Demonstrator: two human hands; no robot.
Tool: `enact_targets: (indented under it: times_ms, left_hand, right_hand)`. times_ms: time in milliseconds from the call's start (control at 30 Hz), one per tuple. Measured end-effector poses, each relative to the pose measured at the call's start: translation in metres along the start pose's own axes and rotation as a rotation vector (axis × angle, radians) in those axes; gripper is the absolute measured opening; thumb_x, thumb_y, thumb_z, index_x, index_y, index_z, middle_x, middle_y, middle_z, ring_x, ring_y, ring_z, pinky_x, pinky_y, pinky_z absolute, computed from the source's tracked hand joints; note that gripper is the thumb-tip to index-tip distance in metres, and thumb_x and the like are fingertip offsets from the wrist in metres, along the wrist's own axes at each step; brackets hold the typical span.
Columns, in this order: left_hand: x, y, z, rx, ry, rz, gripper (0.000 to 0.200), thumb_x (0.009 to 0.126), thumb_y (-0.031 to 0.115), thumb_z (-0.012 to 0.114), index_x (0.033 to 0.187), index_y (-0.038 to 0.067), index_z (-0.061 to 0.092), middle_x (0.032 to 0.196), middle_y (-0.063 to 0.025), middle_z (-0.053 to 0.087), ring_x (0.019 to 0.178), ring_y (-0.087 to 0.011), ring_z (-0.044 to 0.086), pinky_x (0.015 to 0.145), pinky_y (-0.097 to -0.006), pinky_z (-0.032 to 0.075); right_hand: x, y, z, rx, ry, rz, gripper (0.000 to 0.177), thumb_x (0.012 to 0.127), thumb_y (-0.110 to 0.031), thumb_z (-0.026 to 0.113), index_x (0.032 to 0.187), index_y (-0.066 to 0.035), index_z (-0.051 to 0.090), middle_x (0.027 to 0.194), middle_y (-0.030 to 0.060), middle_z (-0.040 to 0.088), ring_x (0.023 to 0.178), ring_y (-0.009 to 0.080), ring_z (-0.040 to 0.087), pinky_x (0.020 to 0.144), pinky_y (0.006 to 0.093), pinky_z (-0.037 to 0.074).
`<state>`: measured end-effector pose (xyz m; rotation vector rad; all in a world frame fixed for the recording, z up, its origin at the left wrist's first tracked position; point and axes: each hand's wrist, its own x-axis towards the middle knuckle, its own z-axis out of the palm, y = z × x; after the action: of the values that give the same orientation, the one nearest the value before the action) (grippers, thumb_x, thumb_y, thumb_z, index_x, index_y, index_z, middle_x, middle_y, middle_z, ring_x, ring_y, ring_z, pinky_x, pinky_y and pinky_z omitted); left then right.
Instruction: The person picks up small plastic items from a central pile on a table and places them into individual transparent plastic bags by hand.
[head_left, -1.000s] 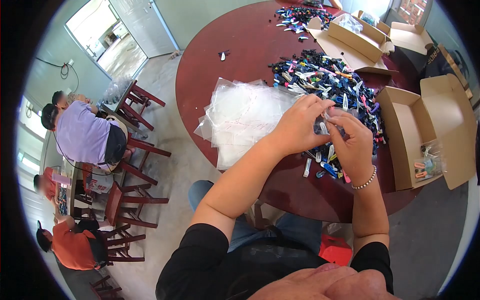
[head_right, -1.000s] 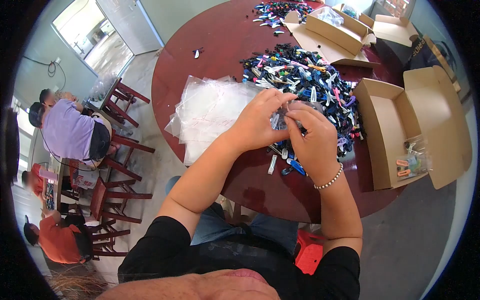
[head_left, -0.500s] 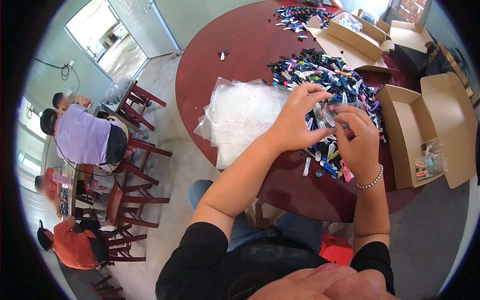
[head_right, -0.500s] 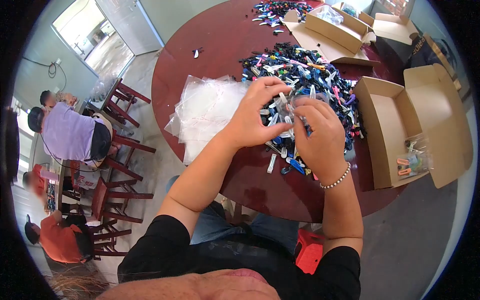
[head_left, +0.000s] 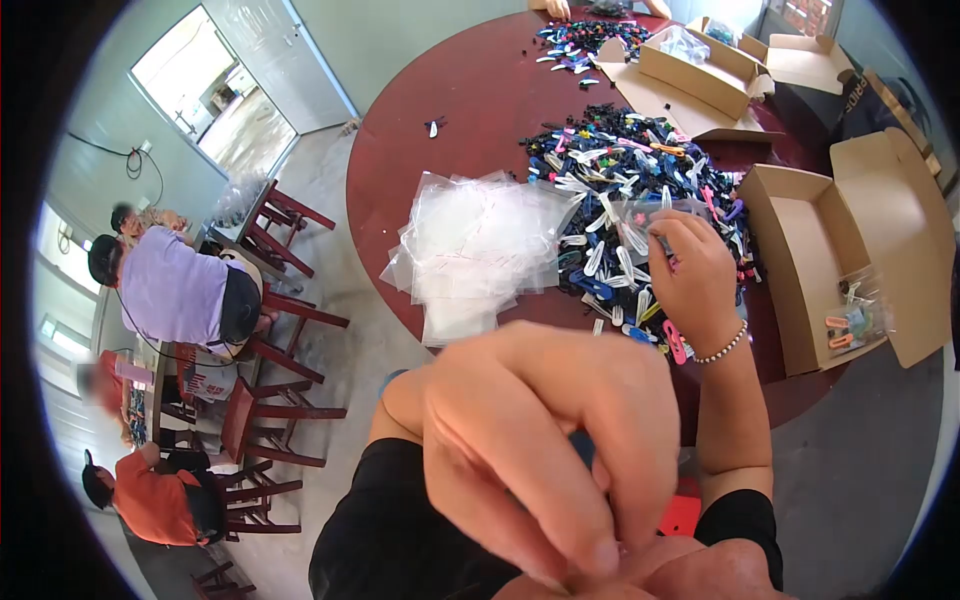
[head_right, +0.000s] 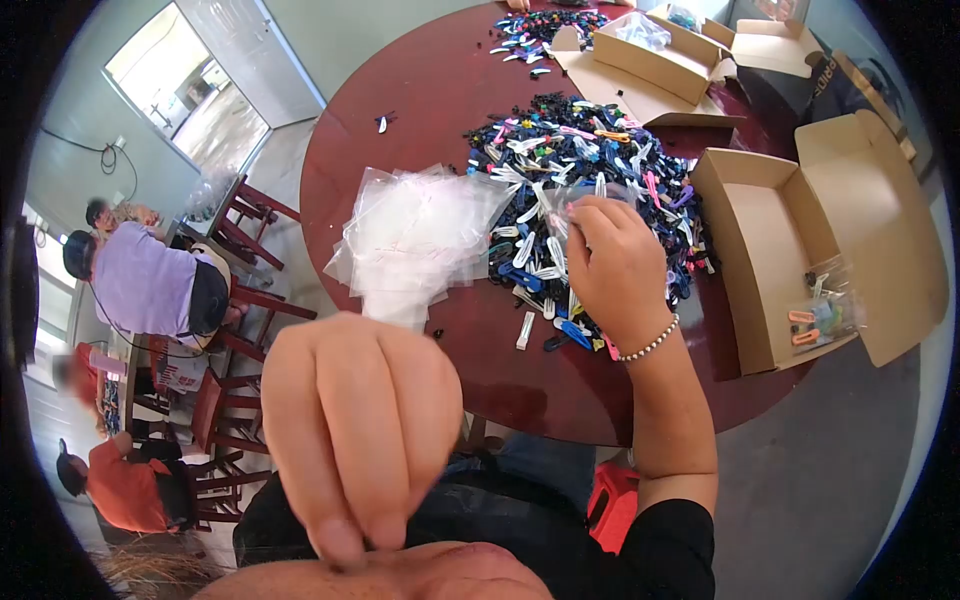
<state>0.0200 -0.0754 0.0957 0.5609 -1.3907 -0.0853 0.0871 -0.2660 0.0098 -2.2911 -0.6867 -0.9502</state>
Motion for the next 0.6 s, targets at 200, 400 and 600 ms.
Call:
enact_targets:
  times_ms: [200,400,600]
  left_hand:
    - [0.032,-0.013,0.010,-0.313,-0.273,-0.062,0.020,0.089,0.005,0.062,0.105,-0.006,0.064,0.102,-0.0230,0.065,0.082,-0.0286,0.064,0.064,-0.0304,0.053]
    - [0.034,-0.019,0.008,-0.309,-0.258,-0.041,0.024,0.088,0.005,0.064,0.109,-0.006,0.063,0.106,-0.0239,0.064,0.088,-0.0299,0.064,0.067,-0.0314,0.054]
    - [0.016,-0.016,0.016,-0.418,-0.096,-0.082,0.011,0.085,-0.002,0.065,0.095,-0.003,0.069,0.101,-0.0201,0.068,0.089,-0.0291,0.064,0.072,-0.0296,0.056]
  right_hand:
    - [0.000,0.000,-0.001,0.020,-0.010,0.003,0.008,0.079,-0.003,0.065,0.086,-0.002,0.063,0.091,0.0121,0.067,0.082,0.0310,0.063,0.073,0.0377,0.051]
    - [-0.001,-0.002,-0.004,0.016,-0.029,0.007,0.007,0.078,-0.003,0.065,0.085,-0.002,0.063,0.090,0.0122,0.067,0.080,0.0304,0.064,0.072,0.0368,0.051]
    - [-0.003,0.000,-0.003,0.013,-0.049,0.019,0.008,0.078,-0.002,0.065,0.087,-0.002,0.064,0.090,0.0126,0.067,0.082,0.0303,0.064,0.073,0.0367,0.052]
